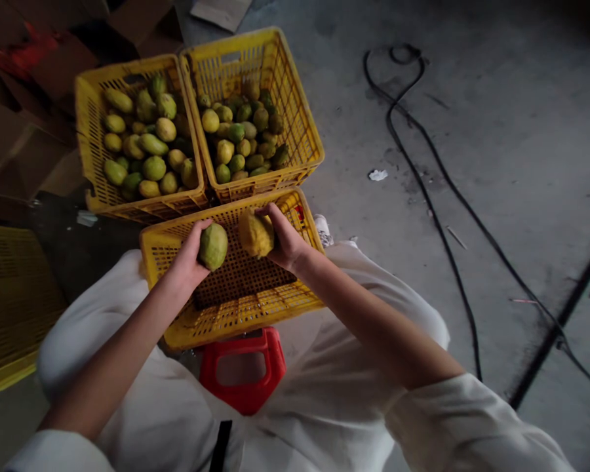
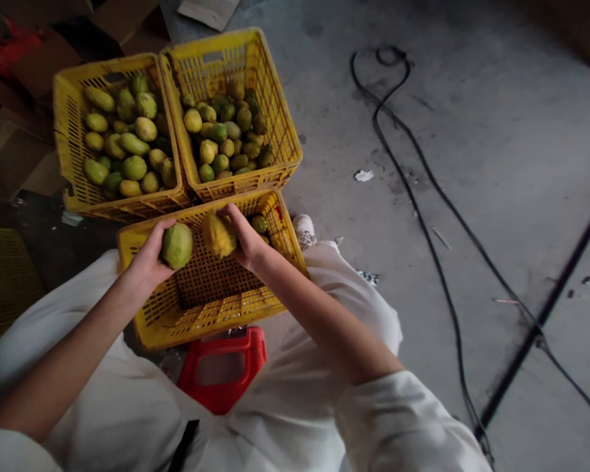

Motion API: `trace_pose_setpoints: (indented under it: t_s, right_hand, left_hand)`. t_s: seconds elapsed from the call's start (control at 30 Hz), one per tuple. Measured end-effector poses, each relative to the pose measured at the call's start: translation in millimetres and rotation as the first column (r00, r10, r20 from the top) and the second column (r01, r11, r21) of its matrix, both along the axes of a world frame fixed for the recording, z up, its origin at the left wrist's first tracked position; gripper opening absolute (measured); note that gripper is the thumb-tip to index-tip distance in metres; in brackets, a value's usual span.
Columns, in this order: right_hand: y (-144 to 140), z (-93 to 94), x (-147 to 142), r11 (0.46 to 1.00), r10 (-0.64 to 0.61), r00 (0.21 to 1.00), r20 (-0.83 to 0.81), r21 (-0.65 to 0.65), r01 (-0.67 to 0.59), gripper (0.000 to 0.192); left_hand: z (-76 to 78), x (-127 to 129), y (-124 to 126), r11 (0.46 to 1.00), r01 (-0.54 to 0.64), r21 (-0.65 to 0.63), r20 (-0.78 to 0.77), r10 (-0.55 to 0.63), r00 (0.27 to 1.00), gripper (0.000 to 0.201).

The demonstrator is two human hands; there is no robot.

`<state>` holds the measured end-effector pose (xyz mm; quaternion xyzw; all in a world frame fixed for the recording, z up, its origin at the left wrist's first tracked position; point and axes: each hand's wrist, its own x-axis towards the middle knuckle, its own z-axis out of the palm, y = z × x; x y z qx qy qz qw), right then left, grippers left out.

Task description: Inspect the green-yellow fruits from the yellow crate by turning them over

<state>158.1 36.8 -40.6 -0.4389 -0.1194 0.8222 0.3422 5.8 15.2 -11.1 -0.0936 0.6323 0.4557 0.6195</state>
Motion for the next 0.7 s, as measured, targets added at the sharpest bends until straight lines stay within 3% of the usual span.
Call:
trace_pose_setpoints:
  t_s: [0.13,0.27,0.47,0.57,0.7]
  right_hand:
    - [1.6,0.1,1.7,1.000,0.006,1.000,-0.022,0.018,-0.005,0.035]
    - [1.6,-3.6,3.7,1.000,0.018,1.000,0.013,0.012,-0.018,0.027]
    - [-0.6,-5.1,3.2,0.999,-0.001,0.999,0.043,0.053,-0.002,0.028]
    - [-2.4,-4.7,1.6,1.000,-0.004,0.999,0.038,0.030,0.003,0.019]
    - [-3.3,-7.2,1.6,0.998,-0.035,0.999,0.009,0.049,0.034,0.029]
  left_hand:
    - [-1.0,-2.1,-0.3,0.999,0.046,-0.026,0.093,-0.043,0.995,0.026]
    - [-2.0,-5.8,-1.0,0.993,0.113,-0.020,0.071,-0.111,0.991,0.027]
    - [-0.9,-5.8,-3.8,0.986,0.157,0.065,0.040,-0.159,0.986,0.006]
    - [0.9,-4.5,-5.3,0.985,0.146,0.096,0.036,-0.150,0.988,0.007]
    - [2.8,-3.3,-5.9,0.989,0.103,0.109,0.005,-0.104,0.995,0.013]
